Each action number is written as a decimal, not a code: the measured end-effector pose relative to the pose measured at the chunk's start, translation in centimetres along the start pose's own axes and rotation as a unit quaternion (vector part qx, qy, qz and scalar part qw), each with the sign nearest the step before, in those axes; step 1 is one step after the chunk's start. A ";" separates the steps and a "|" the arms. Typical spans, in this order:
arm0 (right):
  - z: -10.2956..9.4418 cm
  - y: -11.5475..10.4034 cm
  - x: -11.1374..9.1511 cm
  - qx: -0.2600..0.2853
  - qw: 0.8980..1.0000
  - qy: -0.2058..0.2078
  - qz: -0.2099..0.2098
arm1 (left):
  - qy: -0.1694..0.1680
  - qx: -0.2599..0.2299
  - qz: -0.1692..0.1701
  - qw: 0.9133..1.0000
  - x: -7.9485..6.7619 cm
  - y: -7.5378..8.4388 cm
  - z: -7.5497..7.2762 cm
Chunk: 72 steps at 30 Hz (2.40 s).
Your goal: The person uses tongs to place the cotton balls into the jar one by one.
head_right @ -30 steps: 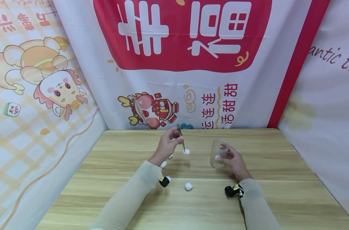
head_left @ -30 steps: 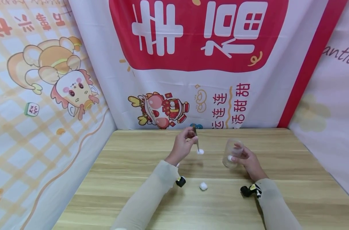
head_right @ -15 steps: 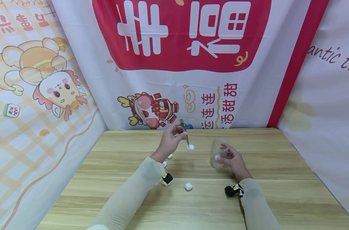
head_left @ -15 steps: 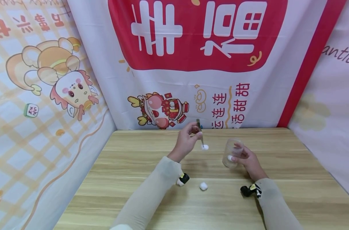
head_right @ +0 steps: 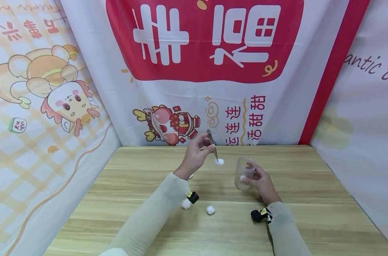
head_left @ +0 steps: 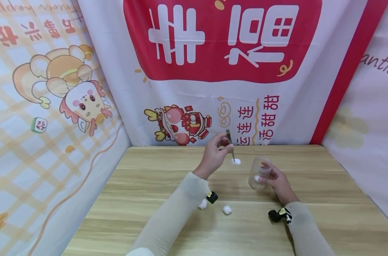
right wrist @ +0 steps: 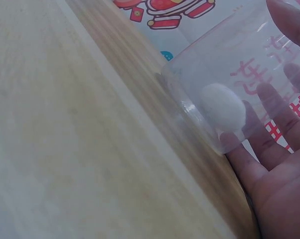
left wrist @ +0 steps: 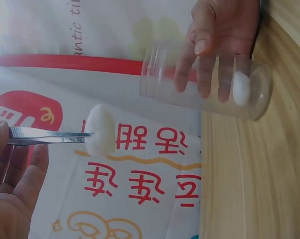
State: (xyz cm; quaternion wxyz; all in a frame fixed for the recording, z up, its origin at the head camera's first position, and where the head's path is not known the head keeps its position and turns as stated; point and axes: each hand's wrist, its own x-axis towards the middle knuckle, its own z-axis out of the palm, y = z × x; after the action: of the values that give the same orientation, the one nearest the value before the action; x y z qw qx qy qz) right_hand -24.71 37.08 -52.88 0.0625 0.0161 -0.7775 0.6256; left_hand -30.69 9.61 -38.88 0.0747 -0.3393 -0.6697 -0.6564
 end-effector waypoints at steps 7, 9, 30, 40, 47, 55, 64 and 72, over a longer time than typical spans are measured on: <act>-0.1 -0.2 0.0 -0.009 1.000 0.002 0.009 | 0.003 0.004 -0.002 1.000 0.7 0.7 0.8; -0.1 -0.3 0.0 -0.011 1.000 -0.002 0.010 | 0.002 0.007 0.003 1.000 0.9 0.8 1.0; -0.2 -0.4 0.2 -0.005 1.000 0.000 0.001 | -0.017 0.022 0.039 0.999 1.7 1.8 2.4; -0.5 -1.0 0.9 0.002 1.000 0.004 -0.014 | -0.011 0.024 0.029 0.999 2.8 2.2 3.3; -0.2 -0.7 0.5 0.001 1.000 0.002 -0.004 | -0.021 0.006 0.034 0.999 2.9 1.4 4.1; 0.1 0.0 -0.4 -0.001 1.000 0.001 0.004 | -0.027 -0.006 0.052 0.998 2.1 0.9 5.6; 0.0 -0.5 0.1 -0.005 1.000 0.007 0.004 | -0.028 0.003 0.052 0.998 2.9 0.5 5.3; -0.3 -0.7 0.0 0.007 1.000 -0.001 0.008 | -0.021 0.008 0.023 0.999 3.7 -1.5 4.3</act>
State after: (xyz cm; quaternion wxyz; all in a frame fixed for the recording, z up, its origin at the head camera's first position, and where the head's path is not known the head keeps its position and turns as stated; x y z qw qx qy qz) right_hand -24.59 37.18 -52.10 0.0565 0.0112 -0.7729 0.6319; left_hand -32.87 15.04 -38.67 0.0781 -0.3681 -0.6681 -0.6419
